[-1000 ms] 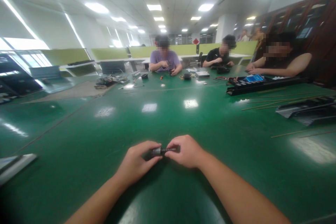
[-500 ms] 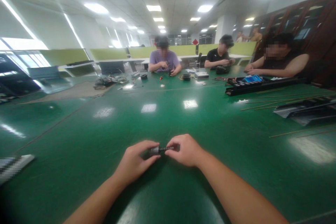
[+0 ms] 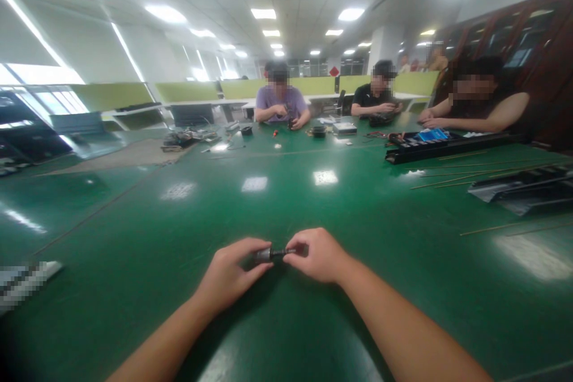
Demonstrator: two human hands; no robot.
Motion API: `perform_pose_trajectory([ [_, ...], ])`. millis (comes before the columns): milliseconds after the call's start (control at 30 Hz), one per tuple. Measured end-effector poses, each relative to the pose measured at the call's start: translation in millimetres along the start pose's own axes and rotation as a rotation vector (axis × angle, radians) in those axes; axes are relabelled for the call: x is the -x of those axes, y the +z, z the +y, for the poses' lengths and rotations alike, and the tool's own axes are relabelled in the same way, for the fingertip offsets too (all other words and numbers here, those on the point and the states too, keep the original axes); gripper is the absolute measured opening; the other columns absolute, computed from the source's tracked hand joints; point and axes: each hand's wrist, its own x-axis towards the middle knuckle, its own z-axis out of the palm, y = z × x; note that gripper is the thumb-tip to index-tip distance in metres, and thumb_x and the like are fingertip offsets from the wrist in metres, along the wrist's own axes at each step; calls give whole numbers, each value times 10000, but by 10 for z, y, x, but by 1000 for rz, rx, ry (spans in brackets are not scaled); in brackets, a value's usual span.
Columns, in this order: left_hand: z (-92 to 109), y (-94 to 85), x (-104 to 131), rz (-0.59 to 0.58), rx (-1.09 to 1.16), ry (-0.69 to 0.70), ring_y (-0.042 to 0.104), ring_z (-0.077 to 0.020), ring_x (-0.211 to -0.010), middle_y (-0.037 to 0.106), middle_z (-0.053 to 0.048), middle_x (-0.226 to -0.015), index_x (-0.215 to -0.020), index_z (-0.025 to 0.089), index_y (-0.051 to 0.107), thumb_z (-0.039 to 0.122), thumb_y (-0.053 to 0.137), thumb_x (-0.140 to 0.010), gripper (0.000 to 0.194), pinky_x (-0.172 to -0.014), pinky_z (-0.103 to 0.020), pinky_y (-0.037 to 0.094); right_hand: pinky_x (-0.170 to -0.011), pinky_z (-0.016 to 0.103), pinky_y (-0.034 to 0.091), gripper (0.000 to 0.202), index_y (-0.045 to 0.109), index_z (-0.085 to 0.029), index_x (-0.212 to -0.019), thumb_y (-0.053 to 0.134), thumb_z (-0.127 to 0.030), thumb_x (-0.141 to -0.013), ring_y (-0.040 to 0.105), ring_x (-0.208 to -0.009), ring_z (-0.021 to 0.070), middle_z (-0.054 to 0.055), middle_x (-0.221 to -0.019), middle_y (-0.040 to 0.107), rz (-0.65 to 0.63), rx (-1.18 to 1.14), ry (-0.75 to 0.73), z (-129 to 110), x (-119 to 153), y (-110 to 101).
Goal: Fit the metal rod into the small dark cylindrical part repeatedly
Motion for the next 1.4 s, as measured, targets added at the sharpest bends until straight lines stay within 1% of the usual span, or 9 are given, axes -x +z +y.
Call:
perform_pose_trajectory([
  [433, -22, 2, 5, 4, 2, -21, 677, -189, -919, 723, -21, -1020, -1071, 249, 681, 212, 722, -804, 272, -852, -314, 533, -670, 257, 462, 98, 745, -199, -848, 708, -281, -810, 654, -717, 162, 16, -792, 735, 11, -4, 25, 5, -5, -14],
  [700, -8, -31, 2, 14, -2, -38, 678, -183, -915, 725, -13, -1014, -1059, 250, 687, 226, 729, -804, 259, -851, -307, 535, -664, 259, 462, 93, 745, -200, -846, 702, -275, -813, 646, -701, 157, 14, -782, 730, 12, 17, 25, -6, -15, -58],
  [1033, -77, -21, 14, 24, -20, -38, 678, -183, -928, 723, -13, -1026, -1074, 255, 687, 229, 741, -798, 282, -867, -307, 536, -668, 264, 476, 103, 746, -196, -851, 695, -278, -815, 651, -706, 166, 25, -790, 731, 22, 15, 26, 9, -12, -73],
  [1167, -98, -19, 7, 23, -29, -37, 677, -180, -919, 723, -8, -1017, -1074, 258, 683, 222, 744, -795, 288, -850, -298, 537, -698, 271, 482, 104, 743, -194, -857, 696, -275, -812, 660, -726, 170, 28, -803, 735, 27, 26, 19, 10, -18, -79],
  [1400, -104, -30, 5, 27, -47, -32, 675, -181, -913, 721, -7, -1014, -1078, 262, 677, 235, 737, -805, 281, -841, -298, 539, -689, 264, 481, 107, 745, -199, -865, 694, -279, -813, 656, -720, 164, 22, -802, 732, 35, 31, 30, 30, -10, -96],
])
